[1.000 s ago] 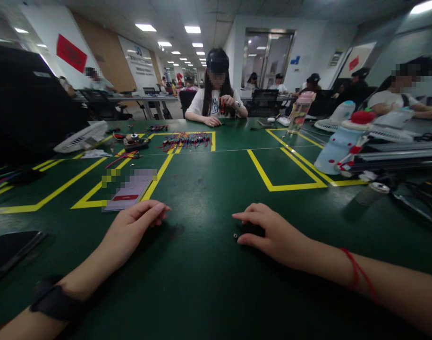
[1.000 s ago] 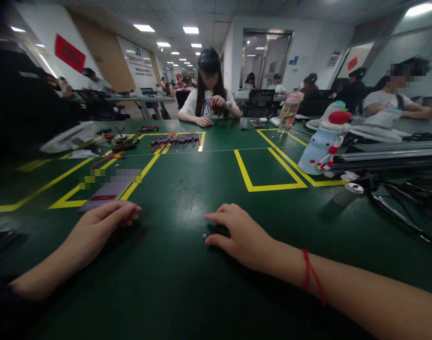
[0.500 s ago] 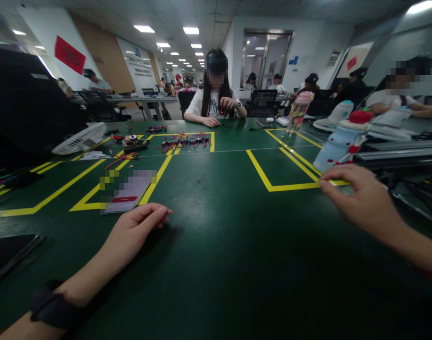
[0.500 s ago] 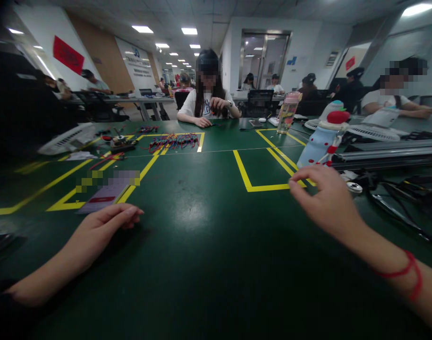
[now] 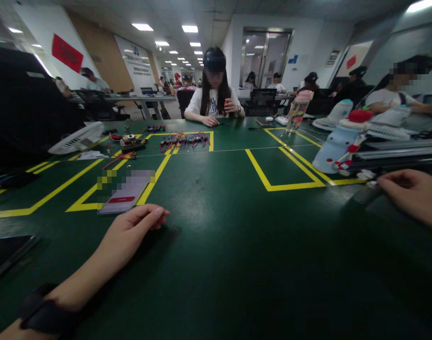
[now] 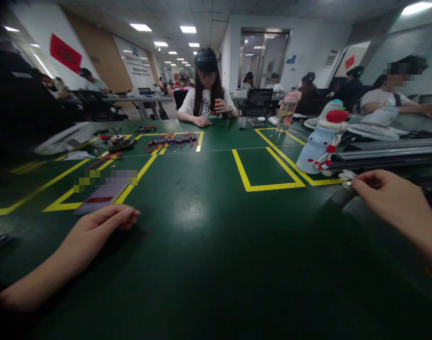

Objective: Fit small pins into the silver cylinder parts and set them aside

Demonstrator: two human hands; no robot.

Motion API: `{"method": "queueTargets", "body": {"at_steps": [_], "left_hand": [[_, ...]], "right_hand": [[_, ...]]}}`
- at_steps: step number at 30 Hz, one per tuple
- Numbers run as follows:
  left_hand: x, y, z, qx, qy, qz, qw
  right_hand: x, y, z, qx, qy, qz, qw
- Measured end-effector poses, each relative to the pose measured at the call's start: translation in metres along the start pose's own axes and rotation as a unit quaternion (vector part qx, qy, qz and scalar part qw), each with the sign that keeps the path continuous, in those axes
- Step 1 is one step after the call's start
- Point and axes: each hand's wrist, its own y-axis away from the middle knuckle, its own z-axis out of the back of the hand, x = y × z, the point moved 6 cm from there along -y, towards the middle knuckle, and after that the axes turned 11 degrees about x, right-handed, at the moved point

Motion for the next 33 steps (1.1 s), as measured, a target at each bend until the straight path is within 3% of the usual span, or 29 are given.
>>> {"method": "queueTargets", "body": {"at_steps": [9,17,20,23,24,26,28,30,33], "left_hand": [[0.008,-0.003,0.001,-0.003,0.012,-0.013,1.0],[0.006,-0.002,0.002,-0.008,0.012,-0.008,1.0],[0.008,-0.001,0.002,-0.006,0.016,-0.011,1.0],[0.009,-0.001,0.002,-0.007,0.013,-0.012,1.0],[0.008,-0.001,0.002,-0.008,0.011,-0.011,1.0],[0.006,-0.001,0.002,-0.009,0.009,-0.012,1.0],[0.004,-0.001,0.001,-0.011,0.009,-0.013,1.0],[0.003,-0.001,0.002,-0.014,0.009,-0.014,1.0],[0.006,-0.002,0.002,-0.009,0.01,-0.01,1.0]], "right_hand": [[-0.006,-0.001,0.002,0.037,-0.049,-0.042,0.997],[0.007,0.01,0.01,0.022,-0.066,-0.066,0.995],[0.01,0.016,0.004,0.062,-0.201,-0.08,0.974],[0.014,0.015,-0.007,0.105,-0.353,-0.026,0.929],[0.015,0.014,-0.008,0.109,-0.346,0.002,0.932],[0.015,0.01,-0.008,0.096,-0.248,0.037,0.963],[0.011,0.008,-0.007,0.067,-0.123,0.027,0.99],[0.007,0.006,-0.006,0.052,-0.062,0.006,0.997],[0.004,0.003,-0.01,0.056,-0.057,-0.004,0.997]]}}
